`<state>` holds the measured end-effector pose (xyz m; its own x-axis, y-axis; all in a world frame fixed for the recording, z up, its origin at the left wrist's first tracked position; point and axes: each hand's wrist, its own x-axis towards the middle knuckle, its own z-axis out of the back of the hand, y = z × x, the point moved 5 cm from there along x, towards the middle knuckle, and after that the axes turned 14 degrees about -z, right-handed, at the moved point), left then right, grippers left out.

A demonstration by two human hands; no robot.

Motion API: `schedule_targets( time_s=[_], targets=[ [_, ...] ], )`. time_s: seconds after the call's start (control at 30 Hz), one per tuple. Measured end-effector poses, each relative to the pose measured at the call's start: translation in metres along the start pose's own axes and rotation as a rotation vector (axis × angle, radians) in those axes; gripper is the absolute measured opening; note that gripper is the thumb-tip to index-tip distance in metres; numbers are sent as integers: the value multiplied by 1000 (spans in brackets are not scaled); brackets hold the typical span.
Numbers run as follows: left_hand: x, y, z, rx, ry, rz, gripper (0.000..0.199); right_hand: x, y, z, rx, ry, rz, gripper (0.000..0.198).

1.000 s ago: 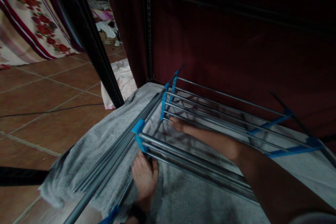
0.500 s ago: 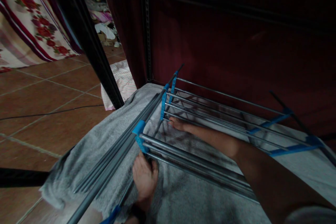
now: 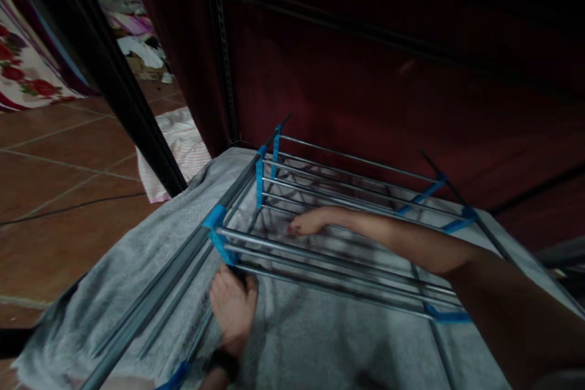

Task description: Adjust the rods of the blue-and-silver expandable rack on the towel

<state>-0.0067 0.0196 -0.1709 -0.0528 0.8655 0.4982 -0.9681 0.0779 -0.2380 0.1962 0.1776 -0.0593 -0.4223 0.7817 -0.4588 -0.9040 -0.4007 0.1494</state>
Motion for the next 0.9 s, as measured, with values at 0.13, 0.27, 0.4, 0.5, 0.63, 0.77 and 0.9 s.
schedule_targets(
  time_s=[0.13, 0.27, 0.4, 0.5, 0.63, 0.77, 0.9],
  targets=[
    [3, 3, -2, 12, 43, 8, 70, -68, -35, 53, 350, 105, -30, 34],
    [7, 3, -3, 30, 91, -7, 74, -162, -74, 92, 731, 60, -132, 41],
    [8, 4, -3, 43, 80, -39, 70, -260, -96, 100, 904, -62, -233, 44],
    [8, 5, -6, 59, 56, -38, 68, -323, -115, 92, 1015, -189, -311, 42],
    [11, 4, -5, 33, 63, -14, 72, -386, -170, 63, 1181, -492, -472, 30],
    [16, 0, 3, -3, 122, 24, 77, -429, -239, -2, 1392, -919, -667, 19],
    [19, -1, 7, -35, 149, 60, 75, -432, -265, -93, 1571, -861, -777, 14]
  ],
)
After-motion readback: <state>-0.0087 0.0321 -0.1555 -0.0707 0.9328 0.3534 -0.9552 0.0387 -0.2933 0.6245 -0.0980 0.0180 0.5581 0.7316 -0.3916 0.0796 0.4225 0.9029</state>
